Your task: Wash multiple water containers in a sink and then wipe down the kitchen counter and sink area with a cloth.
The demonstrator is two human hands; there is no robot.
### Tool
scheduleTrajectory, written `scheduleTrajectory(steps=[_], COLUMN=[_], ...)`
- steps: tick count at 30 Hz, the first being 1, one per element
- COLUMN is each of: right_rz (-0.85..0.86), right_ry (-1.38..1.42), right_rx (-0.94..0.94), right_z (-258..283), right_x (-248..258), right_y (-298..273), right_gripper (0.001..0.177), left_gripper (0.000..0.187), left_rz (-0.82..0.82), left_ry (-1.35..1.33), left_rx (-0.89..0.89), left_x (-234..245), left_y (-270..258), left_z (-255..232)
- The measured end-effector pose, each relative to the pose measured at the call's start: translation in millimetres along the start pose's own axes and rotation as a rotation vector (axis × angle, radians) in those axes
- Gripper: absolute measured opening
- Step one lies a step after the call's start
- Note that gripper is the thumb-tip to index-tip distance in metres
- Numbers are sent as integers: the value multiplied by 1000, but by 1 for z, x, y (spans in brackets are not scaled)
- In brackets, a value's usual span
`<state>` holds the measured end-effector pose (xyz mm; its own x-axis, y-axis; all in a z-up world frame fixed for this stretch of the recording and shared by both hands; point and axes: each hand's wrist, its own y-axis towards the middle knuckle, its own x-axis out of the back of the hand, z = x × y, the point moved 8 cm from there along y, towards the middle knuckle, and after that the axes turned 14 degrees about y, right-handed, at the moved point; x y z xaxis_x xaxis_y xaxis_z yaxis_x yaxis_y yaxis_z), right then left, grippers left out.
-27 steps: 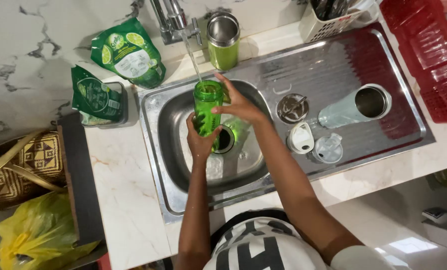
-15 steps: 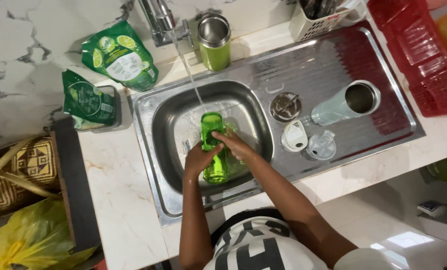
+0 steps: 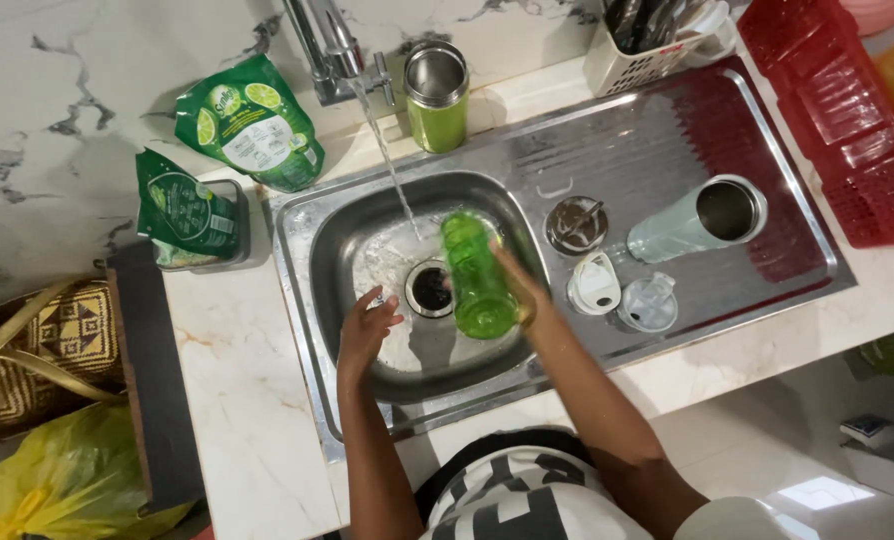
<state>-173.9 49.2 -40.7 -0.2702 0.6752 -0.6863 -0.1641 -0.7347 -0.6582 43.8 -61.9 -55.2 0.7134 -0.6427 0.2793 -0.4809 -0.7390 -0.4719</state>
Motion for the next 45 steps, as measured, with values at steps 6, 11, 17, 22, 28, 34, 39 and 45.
scheduleTrajectory(steps=[6,11,17,22,28,34,39,45], right_rz=[-201,58,-115,-180,-17,-13,-227,-513], right_ry=[-361,-564,-890,-949,-907,-1139,-1739,-1985], right_rx=[619,1069,1224,1245,1326,1320,754,541], right_z=[180,270,297,291,282,291,234,187], right_x=[12,-71,-86,-84,-86,-36,-14,99], right_y=[27,51,115,136,138,140,15,29], right_gripper=[75,93,108,108,103,134,87,86], left_gripper=[70,60,62,59,61,65,62,56], left_rz=[51,29,52,58,50,99,45,77], left_ry=[55,37,-36,-83,37,67,76,61], left_rx=[-96,-70,-127,-112,-199,-161,-169,-244], left_x=[-6,-12,-29,-40,-57,-68,-64,-82], left_y=[-2,11,19,14,15,8,1,3], left_z=[-6,1,23,15,-3,-7,-9,-22])
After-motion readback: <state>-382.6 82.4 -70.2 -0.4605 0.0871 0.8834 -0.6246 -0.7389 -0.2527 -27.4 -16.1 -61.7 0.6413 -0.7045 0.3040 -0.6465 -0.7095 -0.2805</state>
